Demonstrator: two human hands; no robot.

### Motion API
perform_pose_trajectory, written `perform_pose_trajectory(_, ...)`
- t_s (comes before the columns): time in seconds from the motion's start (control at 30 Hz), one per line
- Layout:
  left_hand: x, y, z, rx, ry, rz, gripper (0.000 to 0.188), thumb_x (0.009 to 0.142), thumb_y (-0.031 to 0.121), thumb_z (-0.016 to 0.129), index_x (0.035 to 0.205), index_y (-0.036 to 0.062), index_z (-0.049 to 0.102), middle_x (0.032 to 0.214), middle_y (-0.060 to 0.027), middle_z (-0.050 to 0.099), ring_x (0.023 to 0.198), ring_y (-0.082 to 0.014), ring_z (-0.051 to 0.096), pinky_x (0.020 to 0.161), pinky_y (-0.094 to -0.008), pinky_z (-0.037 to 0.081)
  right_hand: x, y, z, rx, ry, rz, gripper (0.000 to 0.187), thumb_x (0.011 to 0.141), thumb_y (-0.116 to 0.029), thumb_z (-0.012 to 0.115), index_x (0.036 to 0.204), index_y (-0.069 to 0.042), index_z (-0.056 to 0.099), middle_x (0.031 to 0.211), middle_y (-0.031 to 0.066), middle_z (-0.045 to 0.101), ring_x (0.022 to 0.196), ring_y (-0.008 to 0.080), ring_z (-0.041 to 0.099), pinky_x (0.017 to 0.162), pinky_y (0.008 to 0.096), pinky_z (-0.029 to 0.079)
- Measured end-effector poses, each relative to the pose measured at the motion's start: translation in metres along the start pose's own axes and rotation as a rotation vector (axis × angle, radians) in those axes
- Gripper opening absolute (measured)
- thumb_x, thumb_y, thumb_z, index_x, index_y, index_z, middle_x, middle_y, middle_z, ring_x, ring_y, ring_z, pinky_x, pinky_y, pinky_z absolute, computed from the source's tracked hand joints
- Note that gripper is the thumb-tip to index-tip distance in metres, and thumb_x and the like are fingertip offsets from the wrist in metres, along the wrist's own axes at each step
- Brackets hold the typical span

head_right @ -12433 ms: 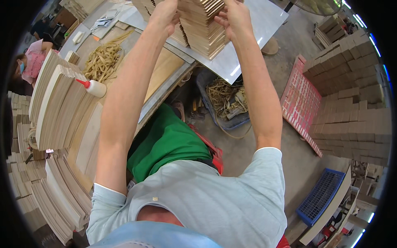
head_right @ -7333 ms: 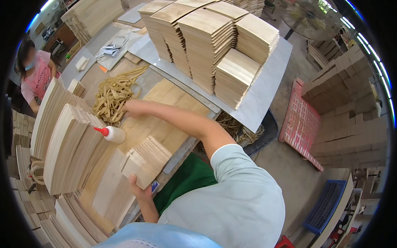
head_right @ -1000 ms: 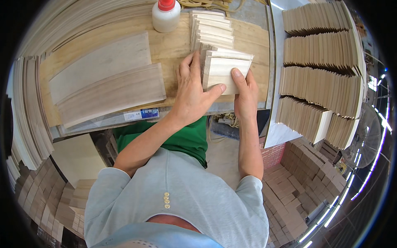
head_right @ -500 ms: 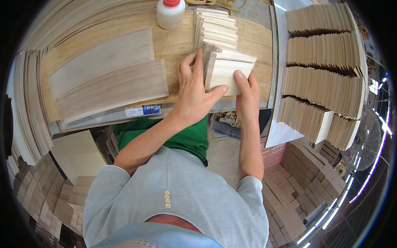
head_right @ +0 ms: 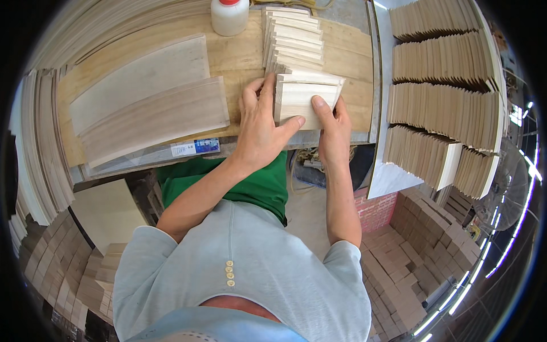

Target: The recorder applies glue to small wood panels and assembles them into a box frame.

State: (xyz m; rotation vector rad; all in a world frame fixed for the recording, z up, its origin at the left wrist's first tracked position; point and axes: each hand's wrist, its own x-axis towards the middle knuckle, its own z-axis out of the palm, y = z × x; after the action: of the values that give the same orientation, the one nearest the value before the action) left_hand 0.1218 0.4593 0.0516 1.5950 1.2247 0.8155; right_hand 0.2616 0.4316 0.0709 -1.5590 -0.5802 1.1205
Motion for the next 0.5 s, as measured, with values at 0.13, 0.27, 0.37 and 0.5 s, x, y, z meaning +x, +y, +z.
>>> perform_pose_trajectory(0.13,0.002,0.0,0.0,-0.005,-0.002,-0.006,0.085,0.076,0.021,0.074,0.141,-0.0105,0.029,0.131,-0.025,0.034,0.123,-0.0397,0.033,0.108,-0.0455,0.028,0.001,0.0,0.001,0.021,-0.011,0.003,0.051,0.089,-0.024,0.067,0.127,0.005,0.051,0.119,0.013,0.059,0.11,0.0184,0.054,0.098,0.032,0.039)
perform_pose_trajectory(0.27,-0.003,0.001,-0.001,0.01,0.007,0.024,0.086,0.075,0.02,0.074,0.14,-0.0128,0.028,0.129,-0.0258,0.034,0.121,-0.0404,0.034,0.105,-0.0458,0.03,-0.003,0.002,-0.001,0.023,-0.003,-0.012,0.05,0.089,-0.024,0.068,0.127,0.005,0.051,0.118,0.0123,0.06,0.109,0.0183,0.054,0.097,0.0318,0.039)
perform_pose_trajectory(0.37,-0.012,0.002,-0.003,-0.009,-0.016,0.022,0.086,0.075,0.018,0.074,0.139,-0.015,0.027,0.128,-0.0266,0.034,0.118,-0.041,0.035,0.103,-0.046,0.032,-0.013,0.004,-0.004,-0.028,0.006,-0.035,0.05,0.088,-0.023,0.069,0.126,0.004,0.052,0.117,0.0118,0.06,0.109,0.0174,0.054,0.097,0.0316,0.039)
perform_pose_trajectory(0.5,-0.019,-0.001,0.0,-0.014,-0.026,-0.013,0.087,0.077,0.018,0.073,0.143,-0.0105,0.026,0.128,-0.0256,0.036,0.119,-0.0396,0.035,0.105,-0.0453,0.029,-0.019,0.012,-0.001,-0.005,0.03,-0.059,0.049,0.087,-0.021,0.07,0.126,0.004,0.052,0.117,0.012,0.06,0.107,0.0171,0.055,0.096,0.0313,0.04)
